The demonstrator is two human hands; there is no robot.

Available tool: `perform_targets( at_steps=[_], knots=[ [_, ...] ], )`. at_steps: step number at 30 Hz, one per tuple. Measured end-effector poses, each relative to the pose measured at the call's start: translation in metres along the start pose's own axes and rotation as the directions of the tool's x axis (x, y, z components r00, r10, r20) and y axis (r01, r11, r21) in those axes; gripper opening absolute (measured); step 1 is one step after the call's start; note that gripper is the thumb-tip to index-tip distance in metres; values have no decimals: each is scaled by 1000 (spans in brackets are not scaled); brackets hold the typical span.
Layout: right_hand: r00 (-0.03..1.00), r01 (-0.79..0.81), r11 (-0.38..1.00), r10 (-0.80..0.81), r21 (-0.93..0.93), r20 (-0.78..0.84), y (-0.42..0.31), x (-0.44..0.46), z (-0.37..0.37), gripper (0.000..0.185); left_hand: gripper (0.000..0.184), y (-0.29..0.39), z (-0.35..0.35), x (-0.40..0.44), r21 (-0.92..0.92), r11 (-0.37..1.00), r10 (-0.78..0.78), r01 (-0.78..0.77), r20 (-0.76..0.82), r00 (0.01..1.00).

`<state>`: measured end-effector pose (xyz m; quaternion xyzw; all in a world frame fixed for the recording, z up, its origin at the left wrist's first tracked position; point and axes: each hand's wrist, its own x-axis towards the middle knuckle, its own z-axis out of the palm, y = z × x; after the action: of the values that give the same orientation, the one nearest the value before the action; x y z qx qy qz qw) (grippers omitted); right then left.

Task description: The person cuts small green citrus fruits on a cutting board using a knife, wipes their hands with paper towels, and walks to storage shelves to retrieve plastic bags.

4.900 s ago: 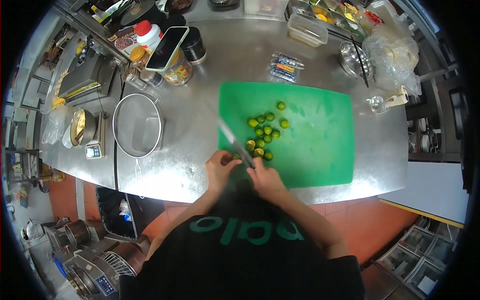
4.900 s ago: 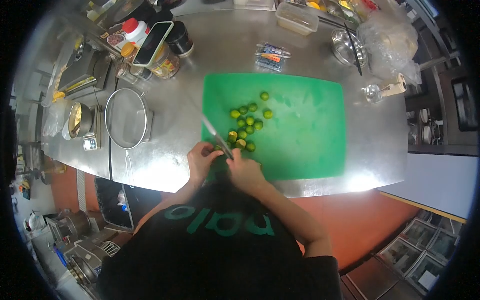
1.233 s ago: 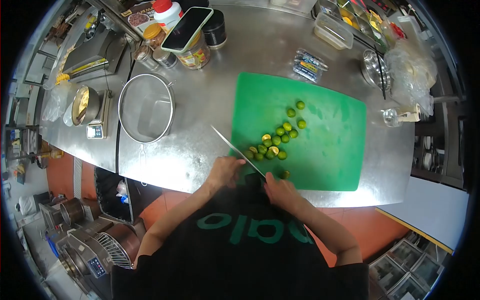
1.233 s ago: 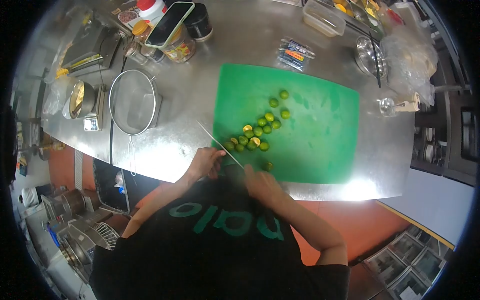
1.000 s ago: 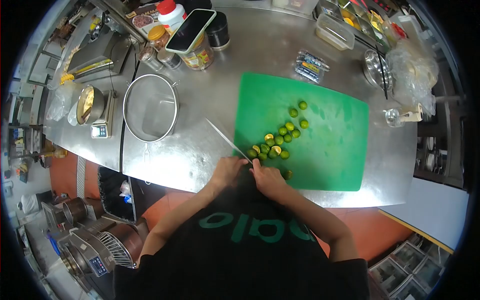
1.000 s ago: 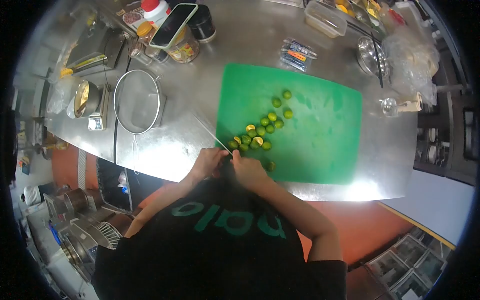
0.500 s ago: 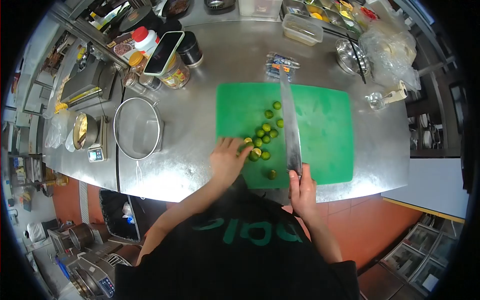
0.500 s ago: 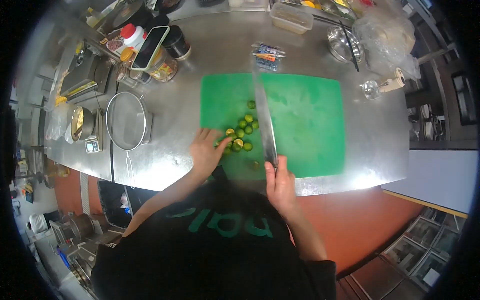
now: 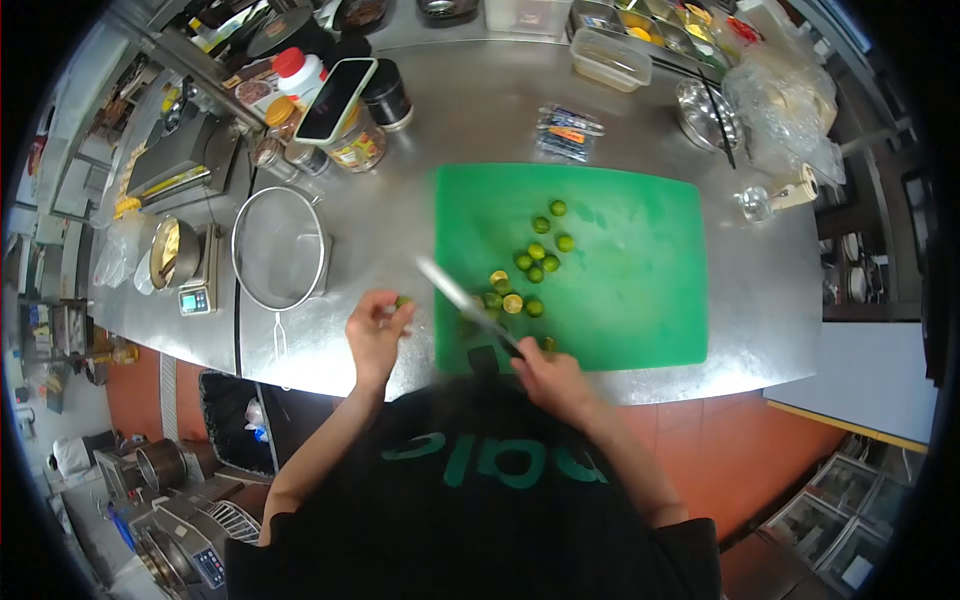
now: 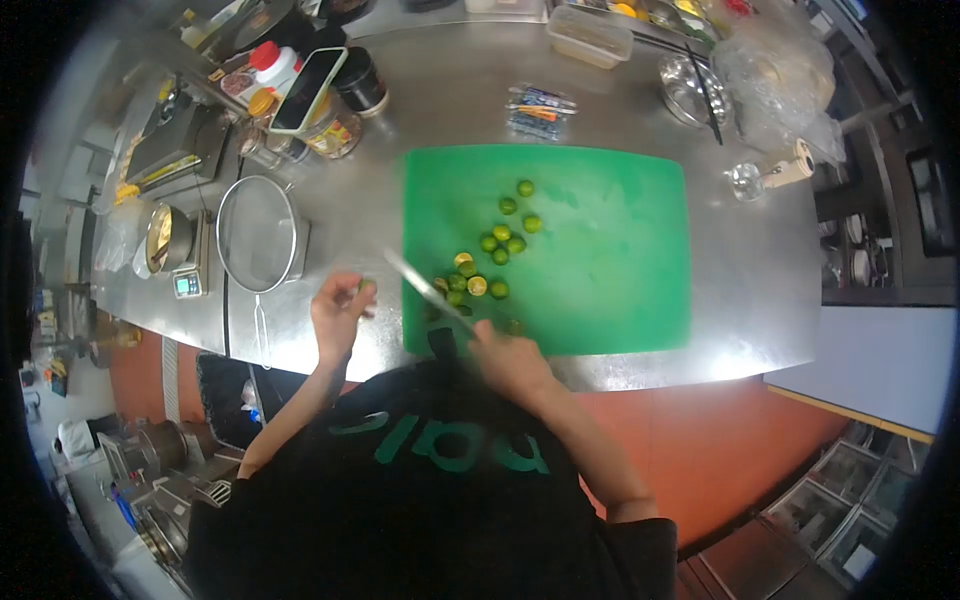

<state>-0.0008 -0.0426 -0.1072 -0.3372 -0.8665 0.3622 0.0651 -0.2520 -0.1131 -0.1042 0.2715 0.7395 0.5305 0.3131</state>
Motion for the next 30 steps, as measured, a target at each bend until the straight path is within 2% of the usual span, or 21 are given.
perform_targets(
  at_steps=[1,3,5,7,9,10,11,13,14,18,23,25,30],
  knots=[
    [1000,11,1000,-11,4,9,-4,9,6,21,21,-10,-14,-11,-112,977,-181,181,17,983],
    [969,109,993,-98,-35,226,-11,22,16,23,23,-26,-25,-31,-182,933,-299,311,91,950],
    [960,136,988,-113,-76,258,-2,26,30,27,26,-29,-17,-43,-203,902,-353,381,162,922],
    [966,-16,998,33,-69,257,1,26,31,28,27,-41,2,-43,-253,893,-341,372,157,927],
    [975,-23,996,42,-87,220,6,20,31,27,28,-47,26,-39,-283,921,-233,267,146,961],
    [984,-38,995,54,-95,169,7,17,29,26,28,-48,35,-36,-207,956,-190,207,98,977],
    [984,-44,994,61,-101,167,8,15,27,26,28,-48,41,-35,-212,955,-189,208,105,976],
    [949,-168,985,175,-47,261,-1,12,15,21,26,-45,50,-31,-21,972,-235,235,20,972],
    [949,-179,983,185,-44,256,0,9,16,21,26,-43,51,-31,-16,972,-235,236,31,971],
    [956,-152,988,154,-30,249,-1,-1,16,20,23,-43,49,-27,76,975,-210,211,-22,978],
    [965,-110,994,110,-16,240,1,-4,14,19,24,-51,46,-27,43,981,-190,189,8,982],
    [977,12,989,19,-148,211,0,-2,17,18,23,-54,46,-27,73,982,-174,173,13,985],
    [951,-40,990,79,-135,298,-8,16,15,19,23,-48,43,-24,123,979,-167,164,11,986]
  ],
)
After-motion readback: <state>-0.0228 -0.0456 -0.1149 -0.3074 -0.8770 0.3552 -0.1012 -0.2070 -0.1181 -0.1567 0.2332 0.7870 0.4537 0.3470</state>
